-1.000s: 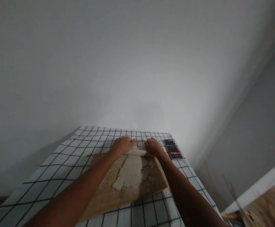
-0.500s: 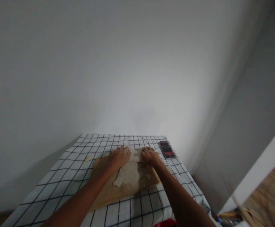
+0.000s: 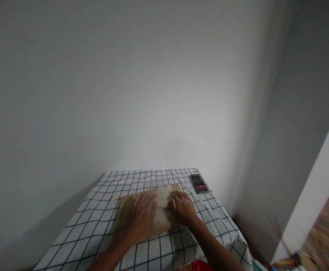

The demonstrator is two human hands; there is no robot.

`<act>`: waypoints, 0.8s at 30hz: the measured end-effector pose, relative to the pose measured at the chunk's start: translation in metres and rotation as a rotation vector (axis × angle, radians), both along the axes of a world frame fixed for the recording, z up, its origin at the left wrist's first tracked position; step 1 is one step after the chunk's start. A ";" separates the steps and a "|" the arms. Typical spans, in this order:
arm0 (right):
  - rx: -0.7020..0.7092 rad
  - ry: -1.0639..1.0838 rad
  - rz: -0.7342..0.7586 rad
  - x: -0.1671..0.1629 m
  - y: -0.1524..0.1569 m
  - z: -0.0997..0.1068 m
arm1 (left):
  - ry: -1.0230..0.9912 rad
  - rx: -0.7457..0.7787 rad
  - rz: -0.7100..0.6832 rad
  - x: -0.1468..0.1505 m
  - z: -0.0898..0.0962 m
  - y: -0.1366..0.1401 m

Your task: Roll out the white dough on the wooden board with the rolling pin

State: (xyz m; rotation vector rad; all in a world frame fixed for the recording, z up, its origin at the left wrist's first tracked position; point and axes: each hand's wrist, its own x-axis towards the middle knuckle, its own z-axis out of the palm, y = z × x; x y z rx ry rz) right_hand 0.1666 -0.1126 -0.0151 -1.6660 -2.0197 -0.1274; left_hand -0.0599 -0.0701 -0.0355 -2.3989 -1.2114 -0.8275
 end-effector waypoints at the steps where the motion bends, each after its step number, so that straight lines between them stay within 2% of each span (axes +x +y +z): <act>1: 0.008 0.019 0.008 0.001 -0.007 -0.004 | -0.014 0.022 -0.004 -0.003 -0.003 -0.006; 7: 0.006 0.079 0.052 0.003 -0.042 -0.015 | 0.014 0.084 -0.059 -0.018 -0.007 -0.042; 15: -0.094 0.088 0.033 -0.004 -0.078 -0.009 | 0.025 -0.027 -0.034 -0.027 -0.006 -0.087; 19: -0.119 0.055 0.035 -0.004 -0.079 -0.003 | 0.004 -0.069 -0.048 -0.025 -0.001 -0.090; 24: -0.148 0.028 0.019 -0.004 -0.051 0.005 | 0.001 -0.127 -0.034 -0.018 0.012 -0.073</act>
